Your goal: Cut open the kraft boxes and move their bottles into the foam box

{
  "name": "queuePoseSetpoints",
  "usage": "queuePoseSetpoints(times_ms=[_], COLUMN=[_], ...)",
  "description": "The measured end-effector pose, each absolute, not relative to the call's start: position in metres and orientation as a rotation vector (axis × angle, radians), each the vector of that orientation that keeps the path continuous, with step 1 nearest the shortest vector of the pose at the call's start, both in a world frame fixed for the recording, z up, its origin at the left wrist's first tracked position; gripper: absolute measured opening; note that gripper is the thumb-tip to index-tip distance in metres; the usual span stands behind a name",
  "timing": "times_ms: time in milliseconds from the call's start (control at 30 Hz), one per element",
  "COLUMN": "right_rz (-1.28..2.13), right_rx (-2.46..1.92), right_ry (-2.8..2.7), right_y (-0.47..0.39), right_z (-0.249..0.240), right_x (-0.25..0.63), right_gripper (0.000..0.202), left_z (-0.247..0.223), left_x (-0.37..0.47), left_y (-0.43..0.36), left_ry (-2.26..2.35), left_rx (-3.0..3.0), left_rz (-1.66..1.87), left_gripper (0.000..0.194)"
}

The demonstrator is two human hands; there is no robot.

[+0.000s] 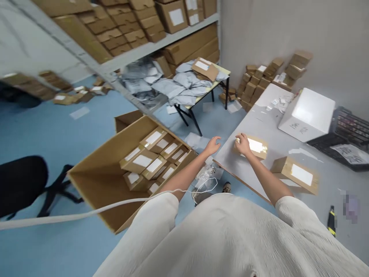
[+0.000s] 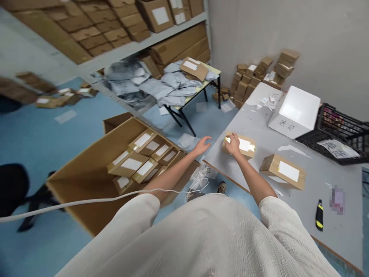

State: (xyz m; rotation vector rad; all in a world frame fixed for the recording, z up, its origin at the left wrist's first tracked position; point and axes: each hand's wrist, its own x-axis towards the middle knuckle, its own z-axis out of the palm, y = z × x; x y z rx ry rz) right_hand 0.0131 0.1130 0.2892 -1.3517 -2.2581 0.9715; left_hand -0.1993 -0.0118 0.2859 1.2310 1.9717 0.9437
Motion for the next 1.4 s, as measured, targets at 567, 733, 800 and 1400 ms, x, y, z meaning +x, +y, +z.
queuePoseSetpoints(times_ms=[567,733,800,1400], right_rz=[1.419,1.464,1.486,1.425], right_rx=[-0.644,-0.591,-0.585,-0.536], right_ry=[-2.677,-2.777,-2.831,-3.146], right_y=[-0.054,-0.107,-0.128,-0.2], right_z=[0.267,0.24,0.228,0.125], right_x=[-0.266,-0.327,-0.351,-0.508], right_gripper=[0.032,0.033,0.036,0.056], left_z=[0.258,0.219,0.201,0.111], left_x=[-0.376,-0.419,-0.436,-0.594], left_y=[-0.268,-0.326,-0.351,-0.446], left_ry=[2.237,2.19,2.196,2.472], left_rx=[0.536,0.358,0.319,0.142], left_rz=[1.301,1.355,1.354,0.78], left_gripper=[0.039,0.04,0.041,0.085])
